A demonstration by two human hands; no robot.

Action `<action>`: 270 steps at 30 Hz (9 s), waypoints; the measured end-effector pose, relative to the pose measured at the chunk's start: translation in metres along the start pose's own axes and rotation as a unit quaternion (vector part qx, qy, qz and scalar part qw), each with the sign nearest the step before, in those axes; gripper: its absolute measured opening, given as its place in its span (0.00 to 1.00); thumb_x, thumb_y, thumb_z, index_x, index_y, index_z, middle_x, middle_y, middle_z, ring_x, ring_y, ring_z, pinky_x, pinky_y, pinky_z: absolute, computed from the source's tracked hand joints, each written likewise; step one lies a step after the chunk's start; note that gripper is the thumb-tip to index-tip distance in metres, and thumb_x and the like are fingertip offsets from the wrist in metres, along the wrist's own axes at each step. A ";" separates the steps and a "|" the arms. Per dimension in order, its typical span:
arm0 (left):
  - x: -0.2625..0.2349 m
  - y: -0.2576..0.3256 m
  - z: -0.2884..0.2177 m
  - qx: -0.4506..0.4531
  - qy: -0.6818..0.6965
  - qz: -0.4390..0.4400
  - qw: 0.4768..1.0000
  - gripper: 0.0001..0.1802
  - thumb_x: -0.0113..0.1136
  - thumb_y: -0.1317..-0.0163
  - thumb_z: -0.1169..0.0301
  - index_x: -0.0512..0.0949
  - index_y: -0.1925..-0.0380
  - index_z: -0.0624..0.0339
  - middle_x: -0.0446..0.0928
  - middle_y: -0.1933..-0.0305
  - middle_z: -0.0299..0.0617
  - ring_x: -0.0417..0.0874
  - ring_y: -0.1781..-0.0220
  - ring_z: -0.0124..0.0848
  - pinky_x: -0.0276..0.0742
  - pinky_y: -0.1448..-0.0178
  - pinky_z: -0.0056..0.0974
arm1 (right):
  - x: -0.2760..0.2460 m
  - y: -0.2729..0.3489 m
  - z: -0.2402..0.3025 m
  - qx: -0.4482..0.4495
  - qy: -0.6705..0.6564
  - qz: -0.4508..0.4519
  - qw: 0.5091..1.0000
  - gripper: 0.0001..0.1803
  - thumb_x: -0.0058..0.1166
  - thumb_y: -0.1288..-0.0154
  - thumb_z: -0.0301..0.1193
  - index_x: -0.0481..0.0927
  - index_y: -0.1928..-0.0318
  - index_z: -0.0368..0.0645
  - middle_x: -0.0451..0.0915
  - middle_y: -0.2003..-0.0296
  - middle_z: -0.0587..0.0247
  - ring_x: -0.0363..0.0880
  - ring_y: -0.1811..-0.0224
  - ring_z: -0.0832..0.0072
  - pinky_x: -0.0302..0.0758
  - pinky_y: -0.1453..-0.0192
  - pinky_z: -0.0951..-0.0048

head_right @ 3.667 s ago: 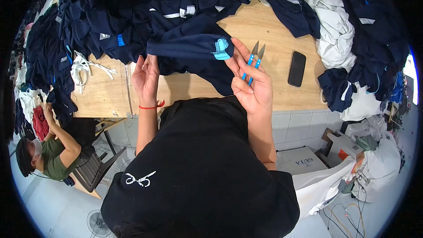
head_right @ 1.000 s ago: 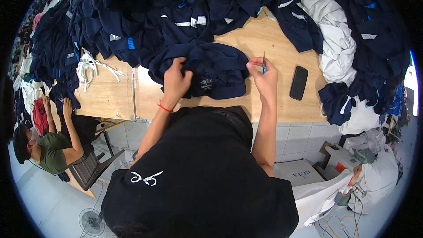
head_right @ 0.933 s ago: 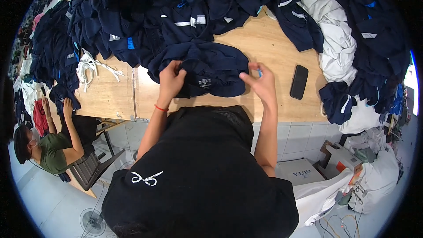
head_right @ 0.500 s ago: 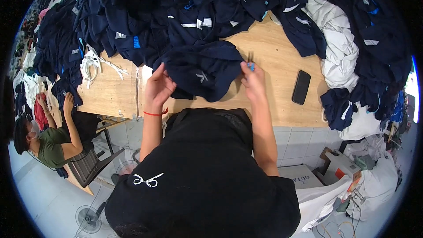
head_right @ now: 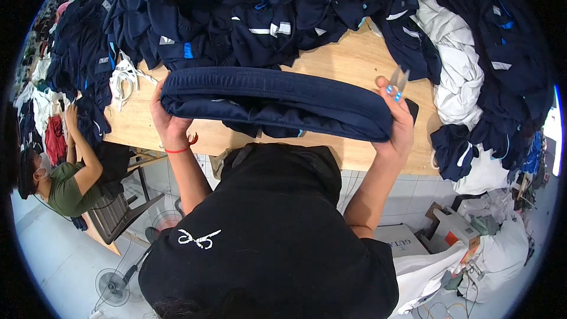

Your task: Trimming loose threads from navy blue garments using small snips in a factory setting.

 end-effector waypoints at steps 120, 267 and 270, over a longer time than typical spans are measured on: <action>0.059 0.002 0.088 0.146 -0.394 0.082 0.904 0.29 0.52 0.16 0.53 0.67 0.25 0.59 0.75 0.32 0.34 0.72 0.30 0.26 0.67 0.23 0.37 | 0.230 0.037 -0.041 -0.504 0.592 0.099 0.621 0.10 0.66 0.44 0.15 0.83 0.61 0.38 0.79 0.71 0.55 0.79 0.71 0.56 0.71 0.68 0.62; 0.031 0.075 0.016 0.108 -0.957 -0.039 0.268 0.11 0.63 0.41 0.68 0.85 0.61 0.60 0.84 0.60 0.57 0.87 0.53 0.53 0.82 0.49 0.52 | 0.202 0.018 -0.032 -0.401 0.449 0.159 0.783 0.12 0.66 0.28 0.29 0.88 0.55 0.29 0.86 0.72 0.52 0.86 0.74 0.66 0.75 0.68 0.69; -0.040 0.054 0.031 0.329 -0.908 0.045 0.257 0.10 0.58 0.39 0.69 0.86 0.67 0.64 0.84 0.65 0.59 0.87 0.61 0.55 0.82 0.48 0.51 | 0.202 0.003 -0.051 -0.404 0.536 0.107 0.733 0.10 0.62 0.27 0.25 0.88 0.53 0.29 0.88 0.68 0.45 0.87 0.71 0.61 0.77 0.65 0.69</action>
Point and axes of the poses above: each hand's wrist, its own y-axis away from the middle knuckle, its own x-axis out of the palm, z = x × y, the point moved 7 cm from there along -y, towards the middle knuckle
